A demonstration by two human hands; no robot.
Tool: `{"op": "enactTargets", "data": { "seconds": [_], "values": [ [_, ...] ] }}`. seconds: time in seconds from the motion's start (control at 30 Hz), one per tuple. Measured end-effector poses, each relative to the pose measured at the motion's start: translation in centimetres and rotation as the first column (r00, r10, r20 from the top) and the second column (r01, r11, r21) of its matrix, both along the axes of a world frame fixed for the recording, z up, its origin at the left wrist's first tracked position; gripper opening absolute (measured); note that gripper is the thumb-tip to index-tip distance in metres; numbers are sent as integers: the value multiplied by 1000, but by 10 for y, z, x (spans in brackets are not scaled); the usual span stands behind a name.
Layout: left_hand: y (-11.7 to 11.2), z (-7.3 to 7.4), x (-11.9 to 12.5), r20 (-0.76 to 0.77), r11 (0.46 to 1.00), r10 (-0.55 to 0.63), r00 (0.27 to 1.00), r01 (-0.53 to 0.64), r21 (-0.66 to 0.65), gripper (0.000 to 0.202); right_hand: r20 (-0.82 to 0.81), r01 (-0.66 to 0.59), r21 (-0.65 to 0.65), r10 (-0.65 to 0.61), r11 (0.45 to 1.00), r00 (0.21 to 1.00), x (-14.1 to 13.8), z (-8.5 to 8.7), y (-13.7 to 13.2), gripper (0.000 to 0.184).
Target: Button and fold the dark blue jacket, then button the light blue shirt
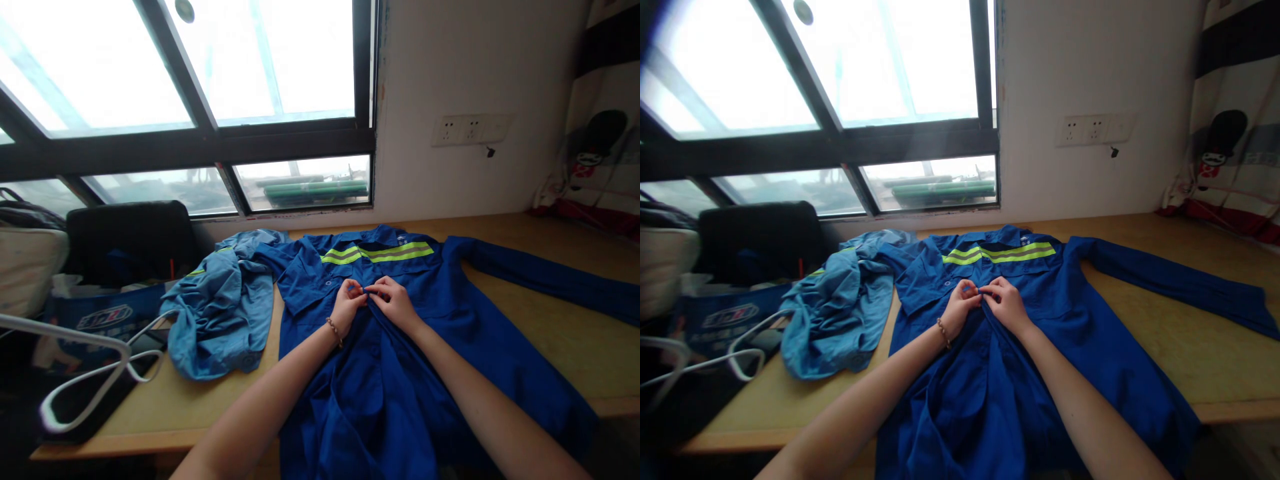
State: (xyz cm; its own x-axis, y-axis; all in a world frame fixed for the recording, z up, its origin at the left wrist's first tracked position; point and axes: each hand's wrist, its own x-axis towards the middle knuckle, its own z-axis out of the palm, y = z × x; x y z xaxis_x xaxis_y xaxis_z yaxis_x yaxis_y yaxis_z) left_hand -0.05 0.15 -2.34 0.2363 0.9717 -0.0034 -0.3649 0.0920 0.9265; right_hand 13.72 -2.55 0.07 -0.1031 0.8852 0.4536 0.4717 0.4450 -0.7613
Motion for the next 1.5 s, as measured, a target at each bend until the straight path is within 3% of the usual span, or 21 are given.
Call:
{"op": "enactTargets", "data": {
  "seconds": [0.13,0.33,0.43,0.53,0.6,0.67,0.77,0.87,0.97,1.03,1.07,1.17,1.3,1.43,1.5],
  "values": [
    [0,-1,0,17,1000,3,1000,-3,27,38,23,31,36,-31,999,999,0,-6,3,27],
    [0,-1,0,-76,998,-26,997,30,47,35,-55,-17,-151,8,988,998,9,-21,20,26],
    [6,-3,1,-193,995,-20,981,38,93,35,9,111,-94,-111,989,994,9,-14,15,25],
    [16,-7,2,-300,976,-3,954,68,205,32,190,169,-3,-165,986,968,1,-1,0,21],
    [25,-11,3,-356,959,4,934,98,266,29,400,206,-39,-173,978,900,-8,4,-13,16],
    [36,-14,3,-392,946,11,920,118,302,29,606,323,-71,-217,944,766,-17,6,-24,17],
    [58,-17,5,-435,936,-5,900,158,314,29,764,467,-61,-260,882,591,-24,7,-32,26],
    [81,-17,8,-511,932,33,859,157,325,28,781,496,-123,-225,859,582,-17,8,-27,25],
    [99,-13,14,-626,926,181,759,82,368,25,614,440,-267,-200,857,764,1,3,-14,20],
    [105,-9,19,-668,919,246,702,50,391,23,274,325,-442,-220,836,936,12,-3,-5,15],
    [106,-8,21,-678,917,262,687,43,397,22,70,237,-525,-237,818,969,17,-5,0,14],
    [99,-1,25,-709,919,279,648,36,394,24,-331,0,-644,-279,765,901,28,-10,9,14],
    [63,13,15,-760,916,274,589,82,393,33,-465,-104,-678,-315,728,827,38,-4,11,22],
    [12,20,-1,-799,803,351,488,282,525,25,-636,-321,-708,-369,630,678,45,1,10,24],
    [-6,16,-6,-828,786,341,445,349,511,19,-678,-392,-707,-408,588,611,45,1,9,26]
  ]
}}
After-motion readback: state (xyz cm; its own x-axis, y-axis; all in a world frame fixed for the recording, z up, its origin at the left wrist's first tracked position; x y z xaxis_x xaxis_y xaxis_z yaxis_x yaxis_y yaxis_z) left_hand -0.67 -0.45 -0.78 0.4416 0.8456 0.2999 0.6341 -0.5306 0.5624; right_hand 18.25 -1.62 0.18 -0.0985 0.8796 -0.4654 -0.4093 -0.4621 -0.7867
